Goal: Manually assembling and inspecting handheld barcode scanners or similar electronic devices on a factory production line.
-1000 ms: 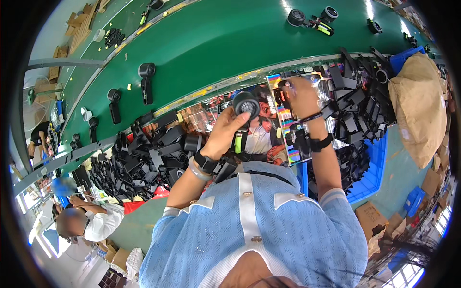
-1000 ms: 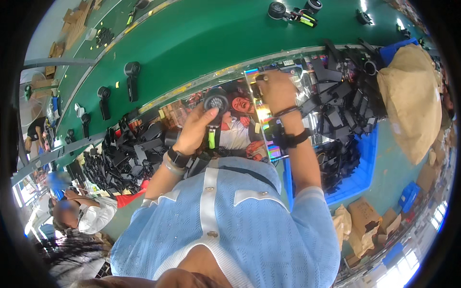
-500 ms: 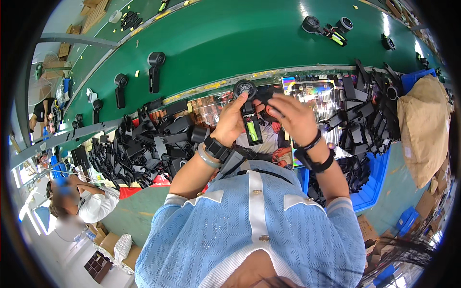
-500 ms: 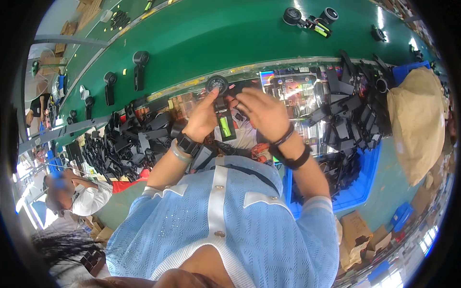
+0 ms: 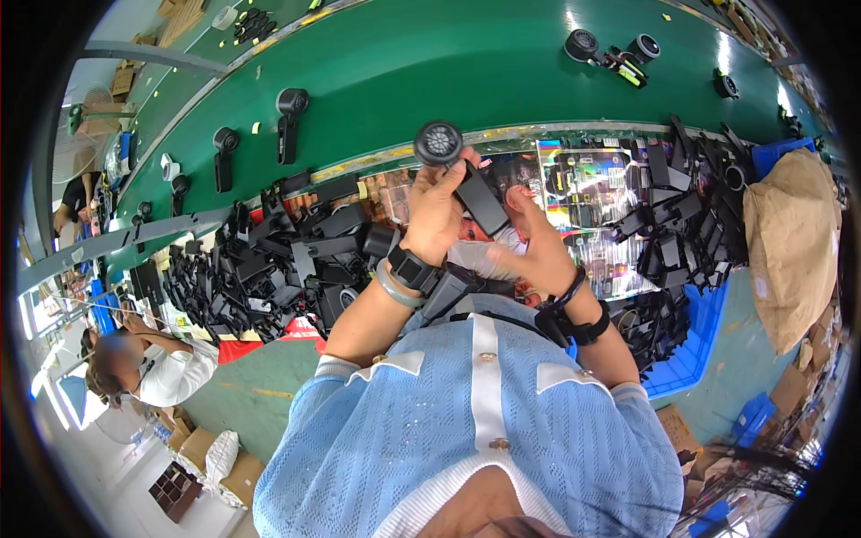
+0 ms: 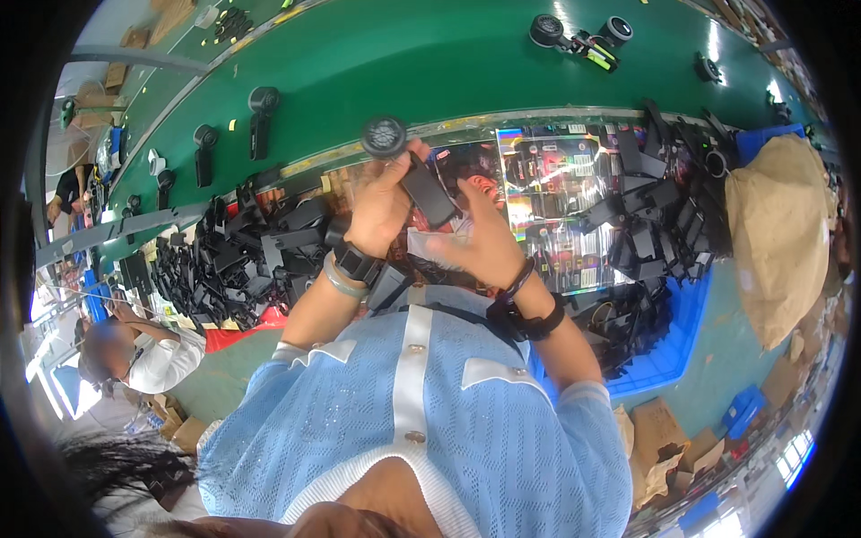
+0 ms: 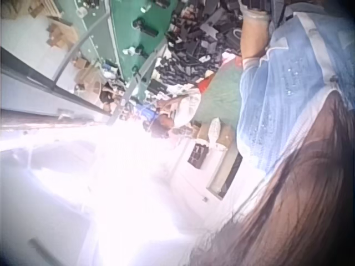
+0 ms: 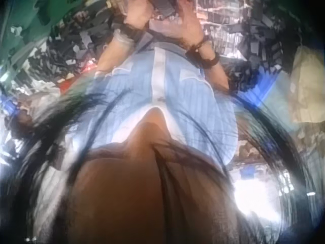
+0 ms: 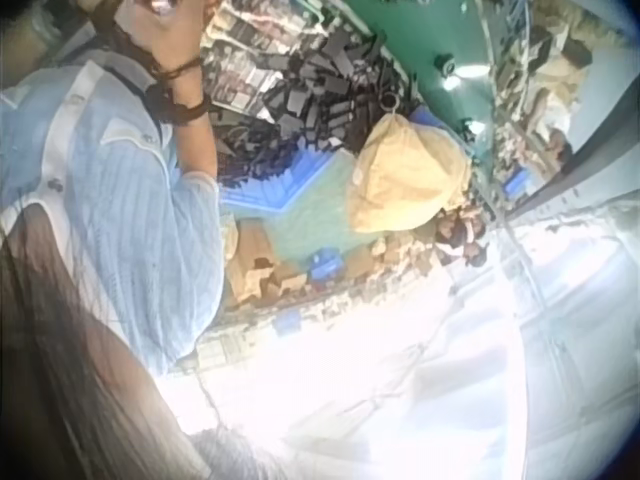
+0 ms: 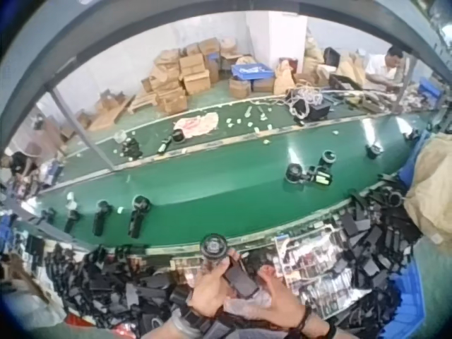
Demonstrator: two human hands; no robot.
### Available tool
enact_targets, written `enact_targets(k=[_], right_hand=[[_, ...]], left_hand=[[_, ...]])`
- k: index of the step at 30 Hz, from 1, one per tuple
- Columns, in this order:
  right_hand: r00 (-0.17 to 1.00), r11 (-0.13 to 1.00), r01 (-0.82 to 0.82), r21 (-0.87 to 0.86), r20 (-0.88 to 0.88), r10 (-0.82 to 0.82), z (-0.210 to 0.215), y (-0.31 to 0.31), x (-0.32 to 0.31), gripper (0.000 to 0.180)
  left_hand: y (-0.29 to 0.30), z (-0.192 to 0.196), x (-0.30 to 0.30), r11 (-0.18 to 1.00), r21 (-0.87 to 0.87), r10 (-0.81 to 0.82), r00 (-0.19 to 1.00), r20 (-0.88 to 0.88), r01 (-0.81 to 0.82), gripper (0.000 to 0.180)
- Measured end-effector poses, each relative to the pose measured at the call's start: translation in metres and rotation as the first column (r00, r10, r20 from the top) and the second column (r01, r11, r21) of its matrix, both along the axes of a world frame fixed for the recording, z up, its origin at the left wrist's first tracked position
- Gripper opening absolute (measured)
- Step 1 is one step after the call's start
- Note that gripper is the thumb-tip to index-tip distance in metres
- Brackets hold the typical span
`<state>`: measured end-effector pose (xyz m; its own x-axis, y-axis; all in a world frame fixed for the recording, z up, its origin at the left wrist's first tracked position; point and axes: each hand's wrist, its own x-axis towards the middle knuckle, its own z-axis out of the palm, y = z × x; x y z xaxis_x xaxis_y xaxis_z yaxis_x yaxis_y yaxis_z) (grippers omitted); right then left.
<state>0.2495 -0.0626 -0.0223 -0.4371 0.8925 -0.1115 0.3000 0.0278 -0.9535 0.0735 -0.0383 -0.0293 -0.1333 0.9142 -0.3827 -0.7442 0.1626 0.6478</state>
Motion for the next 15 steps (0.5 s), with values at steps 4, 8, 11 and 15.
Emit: enact_targets(k=[4, 8, 11, 15], right_hand=[[0.722, 0.756, -0.097, -0.648, -0.569, -0.395, -0.004, 0.010, -0.013, 0.044], [0.671, 0.749, 0.006, -0.663, -0.552, -0.494, -0.032, 0.029, -0.022, 0.036], [0.674, 0.736, 0.041, -0.676, -0.524, -0.520, -0.048, 0.056, -0.031, 0.033], [0.945, 0.943, 0.204, -0.263, -0.200, -0.260, -0.053, 0.124, -0.018, 0.036]], left_hand=[[0.010, 0.009, 0.010, 0.999, 0.043, 0.026, 0.997, 0.077, -0.030, 0.029], [0.023, 0.010, 0.021, 0.981, 0.163, 0.117, 0.989, -0.091, -0.101, 0.032], [0.051, 0.002, 0.019, 0.977, 0.147, 0.167, 0.982, -0.094, -0.152, 0.030], [0.107, -0.026, -0.014, 0.996, 0.054, 0.081, 0.978, -0.192, -0.072, 0.026]])
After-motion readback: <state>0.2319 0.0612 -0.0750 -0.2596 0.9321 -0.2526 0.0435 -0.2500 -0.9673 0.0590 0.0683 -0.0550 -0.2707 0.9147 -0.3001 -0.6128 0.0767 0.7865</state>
